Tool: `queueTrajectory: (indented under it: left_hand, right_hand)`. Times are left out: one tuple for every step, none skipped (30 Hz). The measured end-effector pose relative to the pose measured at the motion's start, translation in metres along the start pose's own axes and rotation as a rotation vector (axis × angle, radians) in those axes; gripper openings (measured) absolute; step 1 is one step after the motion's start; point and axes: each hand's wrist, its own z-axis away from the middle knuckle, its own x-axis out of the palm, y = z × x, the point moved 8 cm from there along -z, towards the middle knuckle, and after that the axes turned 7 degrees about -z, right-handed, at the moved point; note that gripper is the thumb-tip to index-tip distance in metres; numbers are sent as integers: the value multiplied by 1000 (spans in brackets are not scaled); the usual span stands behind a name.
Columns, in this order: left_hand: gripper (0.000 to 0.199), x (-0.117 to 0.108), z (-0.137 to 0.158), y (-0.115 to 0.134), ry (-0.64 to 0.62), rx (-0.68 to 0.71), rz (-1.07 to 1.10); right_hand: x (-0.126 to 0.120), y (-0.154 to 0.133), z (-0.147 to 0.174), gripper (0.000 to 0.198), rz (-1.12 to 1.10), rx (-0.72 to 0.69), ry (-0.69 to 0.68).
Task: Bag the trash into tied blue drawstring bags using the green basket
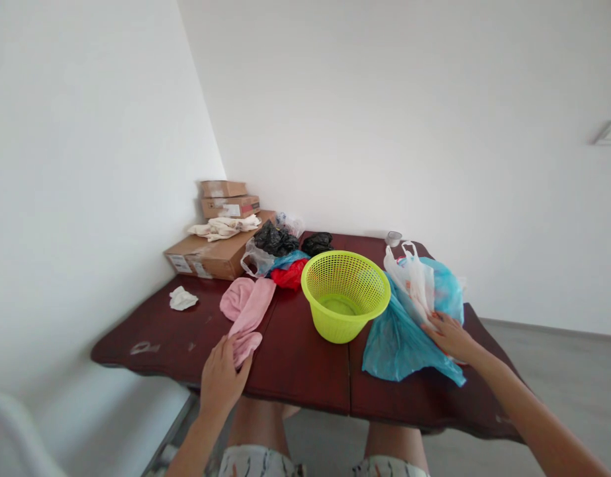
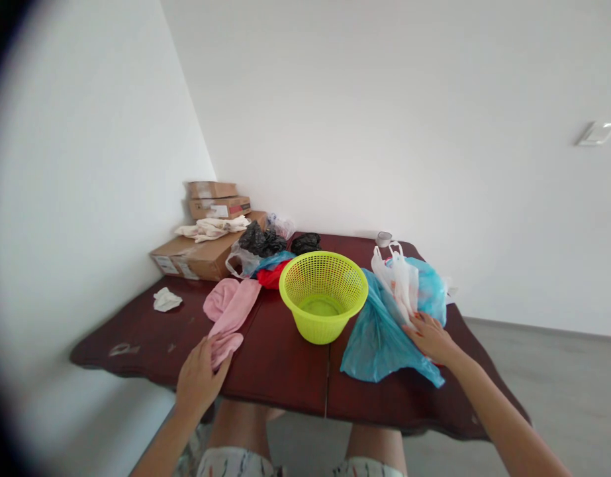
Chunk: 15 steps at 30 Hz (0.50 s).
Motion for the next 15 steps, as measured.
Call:
queueTrajectory:
  left_hand:
    - [52, 2, 1, -2, -11, 0, 3]
    - [52, 5, 1, -5, -23, -1, 5]
    - [52, 7, 1, -9, -35, -3, 6]
    - [52, 9, 0, -14, -43, -6, 7]
    - [51, 10, -2, -20, -46, -8, 4]
    - [50, 9, -5, -26, -45, -8, -4]
    - [49, 8, -9, -33, -42, -6, -17]
    - [49, 6, -14, -41, -36, -6, -34]
    - [49, 3, -19, -48, -29, -8, -53]
    - [49, 0, -25, -54, -21, -14, -70]
    - [50, -3, -30, -60, -15, -22, -78]
    - [51, -5, -34, -64, -10, -31, -78]
    - [50, -6, -37, -67, -7, -39, -72]
    - [49, -7, -37, -67, -6, -45, -60]
    - [47, -7, -37, -67, -3, -51, -41]
  right_hand:
    - [6, -1, 3, 78, 6, 13, -6]
    - [10, -1, 6, 79, 9, 22, -6]
    - [13, -2, 10, 80, 12, 28, 0]
    - [14, -4, 14, 79, 15, 29, 11]
    - [14, -5, 18, 78, 17, 28, 25]
    - [12, -7, 22, 78, 19, 27, 39]
    - [10, -9, 26, 79, 22, 29, 60]
    - [6, -12, 31, 82, 27, 30, 90]
    - [0, -16, 36, 85, 33, 27, 132]
    - [-8, -20, 41, 87, 39, 20, 182]
    - [-17, -26, 46, 88, 44, 6, 237]
    - [-26, -32, 52, 87, 48, -12, 290]
    - [-35, -38, 57, 85, 51, -34, 333]
    - [-43, -44, 62, 84, 50, -54, 361]
    - [-50, -49, 67, 83, 44, -72, 381]
